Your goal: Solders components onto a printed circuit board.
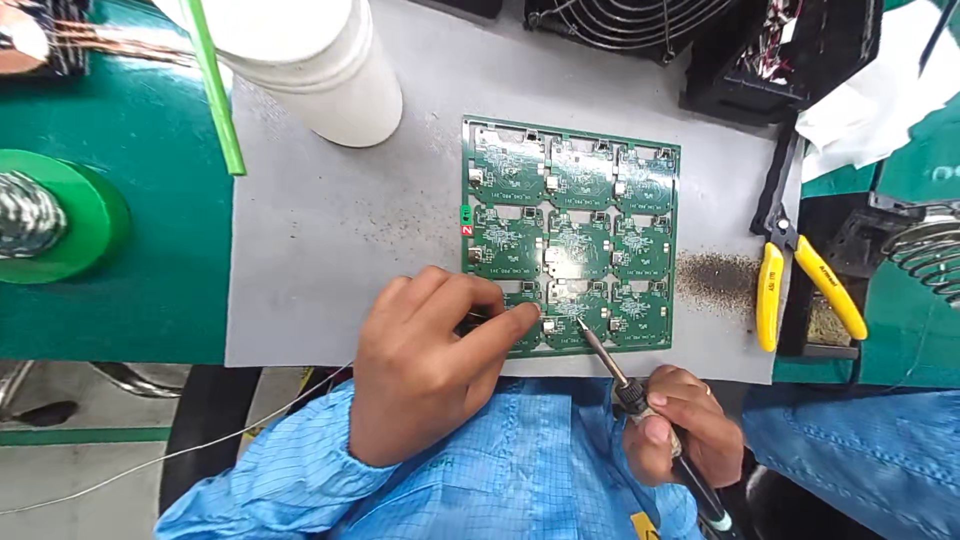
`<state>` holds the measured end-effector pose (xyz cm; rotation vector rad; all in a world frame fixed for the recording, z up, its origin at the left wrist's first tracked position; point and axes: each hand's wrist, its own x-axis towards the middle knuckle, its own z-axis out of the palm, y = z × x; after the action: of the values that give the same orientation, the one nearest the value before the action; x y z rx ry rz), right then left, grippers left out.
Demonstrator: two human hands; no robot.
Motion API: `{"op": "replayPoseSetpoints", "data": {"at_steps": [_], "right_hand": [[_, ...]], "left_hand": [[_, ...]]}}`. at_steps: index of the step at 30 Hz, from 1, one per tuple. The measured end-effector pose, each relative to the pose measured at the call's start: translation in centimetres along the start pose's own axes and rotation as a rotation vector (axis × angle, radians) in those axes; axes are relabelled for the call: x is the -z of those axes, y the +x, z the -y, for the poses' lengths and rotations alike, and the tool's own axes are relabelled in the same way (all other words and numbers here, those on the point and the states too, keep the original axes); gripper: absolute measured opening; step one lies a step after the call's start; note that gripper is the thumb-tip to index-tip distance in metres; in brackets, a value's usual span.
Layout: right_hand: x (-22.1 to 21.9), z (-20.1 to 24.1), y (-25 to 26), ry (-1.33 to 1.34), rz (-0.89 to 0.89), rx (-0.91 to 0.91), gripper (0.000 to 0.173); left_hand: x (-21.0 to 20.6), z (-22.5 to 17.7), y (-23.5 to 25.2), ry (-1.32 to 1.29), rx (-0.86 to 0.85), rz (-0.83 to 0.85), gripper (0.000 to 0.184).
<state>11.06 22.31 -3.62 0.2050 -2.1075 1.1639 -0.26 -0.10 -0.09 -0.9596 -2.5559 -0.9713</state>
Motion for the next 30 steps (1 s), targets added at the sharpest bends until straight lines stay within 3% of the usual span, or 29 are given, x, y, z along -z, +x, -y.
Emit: {"op": "replayPoseSetpoints", "data": {"at_steps": [30], "right_hand": [[0.07,0.0,0.07,-0.013,0.025,0.003,0.017]], "left_hand": [[0.04,-0.04,0.05,0.001,-0.002,-0.007,0.027]]}}
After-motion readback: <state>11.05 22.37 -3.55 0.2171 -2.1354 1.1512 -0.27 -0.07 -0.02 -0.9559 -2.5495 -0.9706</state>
